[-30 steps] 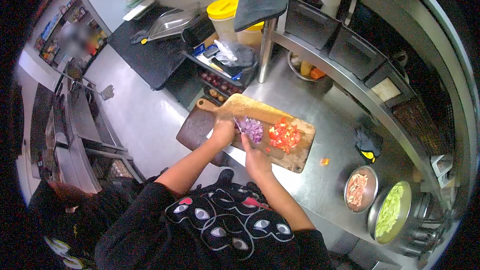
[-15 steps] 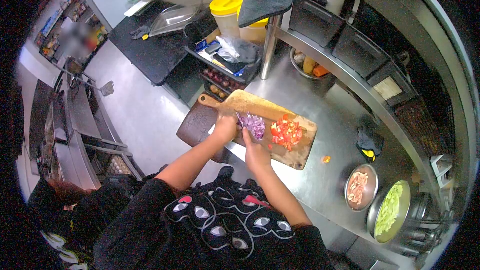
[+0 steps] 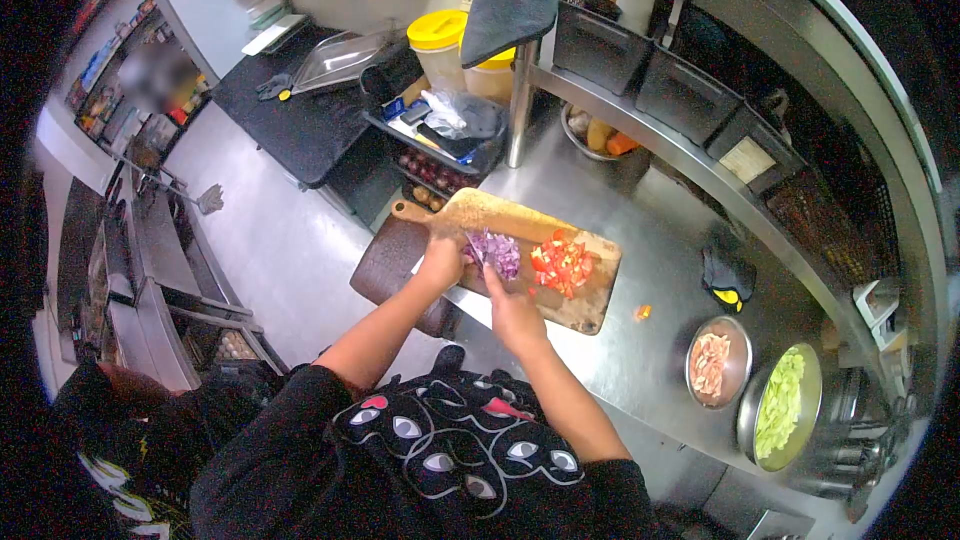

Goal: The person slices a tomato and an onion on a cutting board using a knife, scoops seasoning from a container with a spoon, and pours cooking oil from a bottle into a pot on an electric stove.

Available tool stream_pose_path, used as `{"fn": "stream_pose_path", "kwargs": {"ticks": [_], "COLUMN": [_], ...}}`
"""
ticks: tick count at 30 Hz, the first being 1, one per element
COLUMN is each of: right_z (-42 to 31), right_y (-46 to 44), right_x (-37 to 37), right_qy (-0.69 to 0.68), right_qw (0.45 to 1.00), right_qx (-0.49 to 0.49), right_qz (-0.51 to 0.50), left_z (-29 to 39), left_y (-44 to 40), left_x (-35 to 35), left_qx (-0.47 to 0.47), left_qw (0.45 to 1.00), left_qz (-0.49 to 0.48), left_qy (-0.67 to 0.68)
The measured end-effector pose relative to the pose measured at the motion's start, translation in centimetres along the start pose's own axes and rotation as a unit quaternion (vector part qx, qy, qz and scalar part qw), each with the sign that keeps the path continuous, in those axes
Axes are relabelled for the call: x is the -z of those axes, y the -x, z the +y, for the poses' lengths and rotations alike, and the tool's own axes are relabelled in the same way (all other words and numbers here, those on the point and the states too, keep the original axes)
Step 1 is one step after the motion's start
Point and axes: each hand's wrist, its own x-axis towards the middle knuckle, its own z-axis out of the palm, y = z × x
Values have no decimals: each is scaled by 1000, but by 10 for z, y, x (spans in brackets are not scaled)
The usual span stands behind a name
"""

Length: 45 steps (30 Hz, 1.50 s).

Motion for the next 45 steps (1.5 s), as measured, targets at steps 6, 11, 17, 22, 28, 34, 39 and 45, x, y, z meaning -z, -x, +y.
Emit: {"fn": "stream_pose_path", "kwargs": {"ticks": [6, 11, 17, 22, 28, 34, 39, 45], "right_z": [12, 14, -4, 20, 20, 4, 7, 6], "right_y": [0, -2, -4, -21, -32, -14, 6, 13], "right_x": [-25, -29, -8, -46, -33, 28, 44, 43], "right_qy": [48, 56, 55, 33, -22, -2, 10, 35], "right_qw": [996, 993, 998, 988, 999, 998, 1000, 997], "right_qx": [48, 60, 1, 98, 37, -39, -23, -60], "right_qz": [62, 83, -21, 118, 10, -48, -12, 45], "left_z": [8, 11, 6, 6, 12, 18, 18, 29], "left_y": [-2, -1, -3, -1, -4, -2, 11, 35], "left_x": [-4, -1, 0, -2, 5, 16, 32, 41], "left_qx": [63, 64, 45, 46, 48, 46, 11, -12], "left_qw": [997, 998, 996, 997, 995, 998, 992, 987], "left_qz": [17, -1, -64, -53, -59, -33, 10, 106], "left_qy": [34, 12, -52, -33, -59, -2, 124, 119]}}
